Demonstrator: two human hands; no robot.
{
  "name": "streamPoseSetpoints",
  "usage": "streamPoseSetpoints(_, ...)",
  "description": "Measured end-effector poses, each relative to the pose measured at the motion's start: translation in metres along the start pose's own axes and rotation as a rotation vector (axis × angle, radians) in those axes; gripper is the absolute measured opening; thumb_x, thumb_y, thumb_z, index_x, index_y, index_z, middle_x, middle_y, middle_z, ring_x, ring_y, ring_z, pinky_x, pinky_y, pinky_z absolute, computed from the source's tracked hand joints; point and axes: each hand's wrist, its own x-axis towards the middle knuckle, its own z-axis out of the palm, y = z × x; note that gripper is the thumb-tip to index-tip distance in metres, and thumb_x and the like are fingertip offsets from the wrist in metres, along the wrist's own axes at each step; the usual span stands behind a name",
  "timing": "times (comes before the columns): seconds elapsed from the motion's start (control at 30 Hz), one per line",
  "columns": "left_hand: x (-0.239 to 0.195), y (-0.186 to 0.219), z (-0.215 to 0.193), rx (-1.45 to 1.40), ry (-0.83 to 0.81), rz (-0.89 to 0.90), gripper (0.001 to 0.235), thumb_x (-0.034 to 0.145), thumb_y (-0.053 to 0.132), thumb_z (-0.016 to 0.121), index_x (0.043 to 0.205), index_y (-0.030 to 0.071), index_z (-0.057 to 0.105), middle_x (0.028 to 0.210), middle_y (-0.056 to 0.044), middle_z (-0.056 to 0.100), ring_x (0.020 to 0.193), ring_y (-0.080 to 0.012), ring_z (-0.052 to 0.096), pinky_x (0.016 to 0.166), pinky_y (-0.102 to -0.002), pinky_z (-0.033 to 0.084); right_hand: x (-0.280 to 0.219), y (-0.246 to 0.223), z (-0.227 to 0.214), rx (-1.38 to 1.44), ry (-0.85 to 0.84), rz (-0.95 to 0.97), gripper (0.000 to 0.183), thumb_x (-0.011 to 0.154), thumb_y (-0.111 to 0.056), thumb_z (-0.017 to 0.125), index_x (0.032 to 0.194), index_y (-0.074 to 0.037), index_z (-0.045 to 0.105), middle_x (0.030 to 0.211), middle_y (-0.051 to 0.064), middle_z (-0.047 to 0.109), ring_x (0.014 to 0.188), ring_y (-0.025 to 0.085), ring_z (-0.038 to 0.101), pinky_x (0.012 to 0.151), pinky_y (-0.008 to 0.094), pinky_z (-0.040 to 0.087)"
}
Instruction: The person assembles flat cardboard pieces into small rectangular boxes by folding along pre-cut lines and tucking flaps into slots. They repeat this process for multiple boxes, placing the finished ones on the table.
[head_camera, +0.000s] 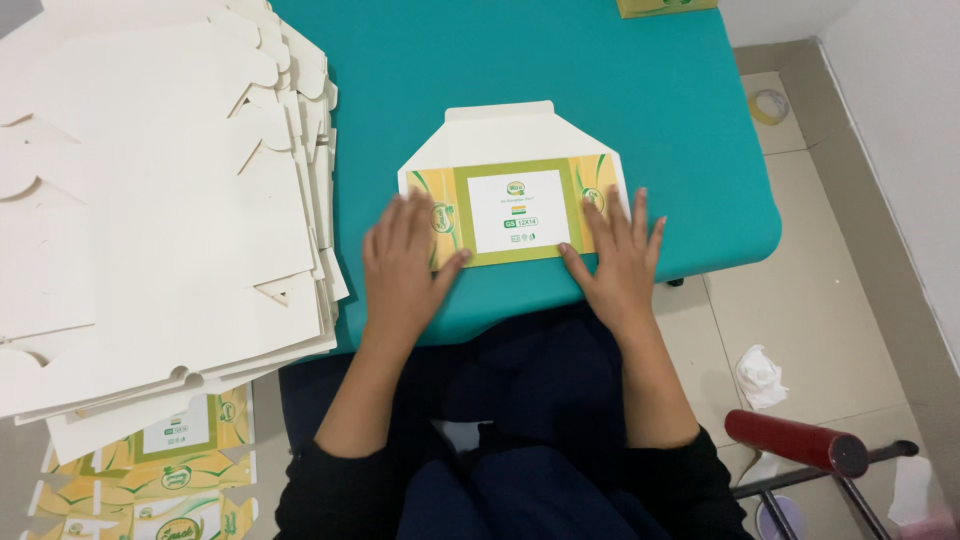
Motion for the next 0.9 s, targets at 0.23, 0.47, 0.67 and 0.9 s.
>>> streamPoseSetpoints(0.23, 0.0, -0.003, 0.003, -0.034, 0.04, -0.151, 0.086, 0.095, 0.063, 0.061, 0.142, -0.009, 0.048, 0.157, -0.034, 0.032, 0.149, -0.0523, 0.018, 0.116, -0.071, -0.002, 0.001, -0.004, -0.004, 0.083, 0.018, 0.036, 0.095, 0.086, -0.061, 0.073, 0.159, -0.013, 0.035, 0.168, 0.02, 0.014, 0.151, 0.048, 0.001, 0.116, 0.072, 0.004)
streamPoseSetpoints(0.47, -0.001, 0.005, -0.021, -0.394, 0.04, 0.044, 0.089, 0.078, 0.048, 0.086, 0.137, -0.004, 0.044, 0.141, -0.031, 0.053, 0.147, -0.0456, 0.031, 0.116, -0.07, -0.01, -0.002, 0.004, 0.002, 0.064, -0.004, 0.006, 0.1, 0.083, -0.063, 0.074, 0.159, -0.014, 0.033, 0.168, 0.018, 0.016, 0.152, 0.048, 0.007, 0.116, 0.073, 0.006)
streamPoseSetpoints(0.67, -0.006, -0.001, -0.013, -0.35, 0.073, 0.187, 0.113, 0.068, 0.055, 0.09, 0.142, -0.009, 0.034, 0.138, -0.03, 0.057, 0.135, -0.0398, 0.05, 0.12, -0.069, -0.002, -0.004, 0.007, -0.003, 0.129, 0.005, -0.032, 0.116, 0.072, -0.062, 0.085, 0.161, -0.014, 0.029, 0.169, 0.016, 0.01, 0.151, 0.051, 0.003, 0.117, 0.073, 0.012)
streamPoseSetpoints(0.9, -0.001, 0.017, -0.04, -0.7, -0.025, -0.057, 0.122, 0.071, 0.032, 0.093, 0.158, -0.003, 0.016, 0.142, -0.037, 0.05, 0.126, -0.0557, 0.052, 0.107, -0.067, 0.042, -0.016, -0.007, -0.005, 0.194, 0.239, -0.064, 0.104, 0.073, -0.054, 0.089, 0.155, -0.009, 0.042, 0.165, 0.016, 0.028, 0.15, 0.049, 0.014, 0.117, 0.071, 0.016)
